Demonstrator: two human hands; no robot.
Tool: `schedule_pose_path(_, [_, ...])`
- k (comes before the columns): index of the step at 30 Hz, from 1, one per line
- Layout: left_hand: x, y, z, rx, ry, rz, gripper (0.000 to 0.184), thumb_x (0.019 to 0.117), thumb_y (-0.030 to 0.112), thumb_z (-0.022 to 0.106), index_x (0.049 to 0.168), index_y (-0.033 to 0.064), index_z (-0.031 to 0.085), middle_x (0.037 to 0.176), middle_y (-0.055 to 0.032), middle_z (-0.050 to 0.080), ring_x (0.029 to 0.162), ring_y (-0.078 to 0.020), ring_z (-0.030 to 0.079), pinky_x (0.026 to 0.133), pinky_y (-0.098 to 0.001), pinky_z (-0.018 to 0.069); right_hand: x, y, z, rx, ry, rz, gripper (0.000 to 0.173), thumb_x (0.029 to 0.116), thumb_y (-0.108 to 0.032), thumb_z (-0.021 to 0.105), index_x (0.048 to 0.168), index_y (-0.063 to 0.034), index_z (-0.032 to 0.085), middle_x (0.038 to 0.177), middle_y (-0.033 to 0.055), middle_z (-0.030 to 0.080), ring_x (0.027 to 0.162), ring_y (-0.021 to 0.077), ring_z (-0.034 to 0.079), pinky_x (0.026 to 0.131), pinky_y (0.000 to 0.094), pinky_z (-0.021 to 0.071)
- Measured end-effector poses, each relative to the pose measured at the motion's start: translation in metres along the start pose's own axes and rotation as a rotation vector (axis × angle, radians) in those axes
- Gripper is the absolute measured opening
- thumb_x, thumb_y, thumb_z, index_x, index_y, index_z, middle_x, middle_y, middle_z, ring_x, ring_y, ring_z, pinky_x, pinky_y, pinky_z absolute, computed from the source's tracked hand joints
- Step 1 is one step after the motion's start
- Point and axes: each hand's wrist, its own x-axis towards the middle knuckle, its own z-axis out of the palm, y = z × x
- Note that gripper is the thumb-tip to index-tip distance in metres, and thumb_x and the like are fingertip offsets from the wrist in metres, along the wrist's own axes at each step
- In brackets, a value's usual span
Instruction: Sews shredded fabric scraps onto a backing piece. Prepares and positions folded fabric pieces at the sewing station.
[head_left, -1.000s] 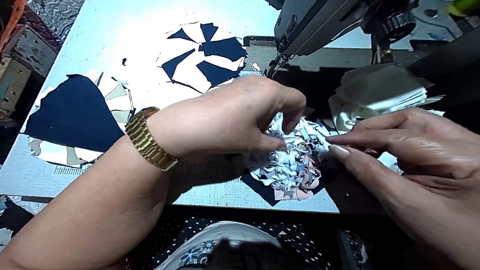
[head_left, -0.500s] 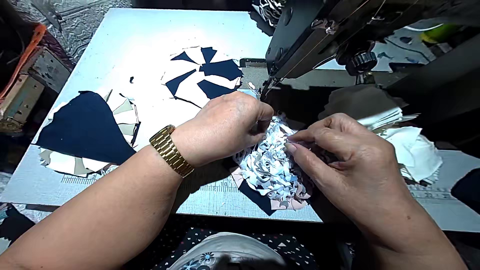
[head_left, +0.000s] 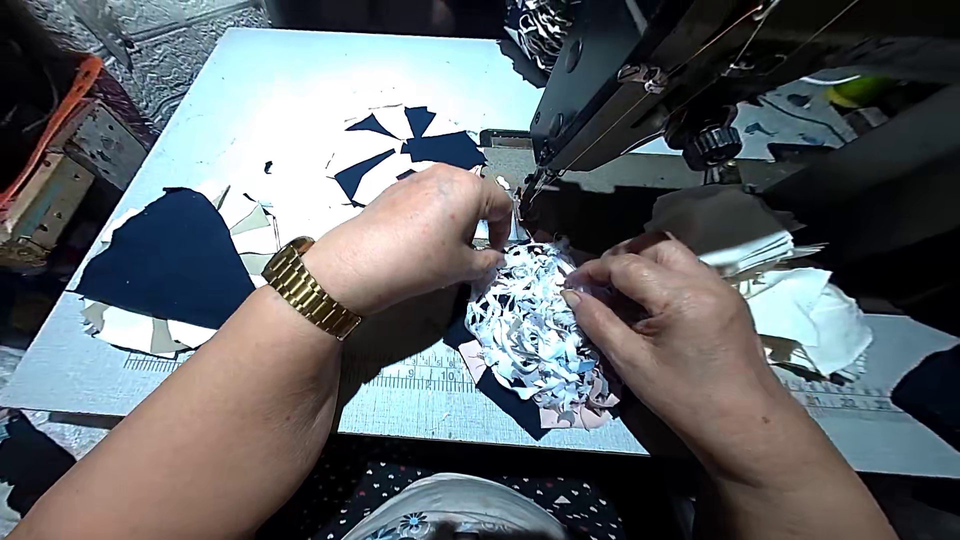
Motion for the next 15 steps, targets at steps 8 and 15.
schedule_pose_path(8, [0.001, 0.004, 0.005, 0.074, -0.002, -0.008, 0.011, 0.0949, 0.029, 0.071, 0.096, 0.0189, 0.074, 0.071, 0.0064, 0.063, 0.063, -0.0079, 0.057, 0.061, -0.0345, 0.0496, 0.012, 0.007, -0.013, 0.069, -0.025, 0.002, 0.021, 0.096, -0.019, 0.058, 0.103, -0.0108, 0.076, 0.106, 0.0071, 0.065, 0.09, 0.0111, 0.063, 0.073, 0.0266, 0.0533])
schedule_pose_path(15, [0.001, 0.003, 0.01, 0.06, 0.038, 0.057, 0.01, 0.0951, 0.027, 0.071, 0.096, 0.0176, 0.074, 0.073, 0.0055, 0.064, 0.065, -0.0082, 0.058, 0.063, -0.0343, 0.0503, 0.028, 0.011, 0.001, -0.025, -0.09, 0.002, 0.024, 0.0961, -0.024, 0.062, 0.107, -0.0089, 0.076, 0.099, 0.0139, 0.069, 0.093, 0.0319, 0.067, 0.077, 0.0539, 0.054])
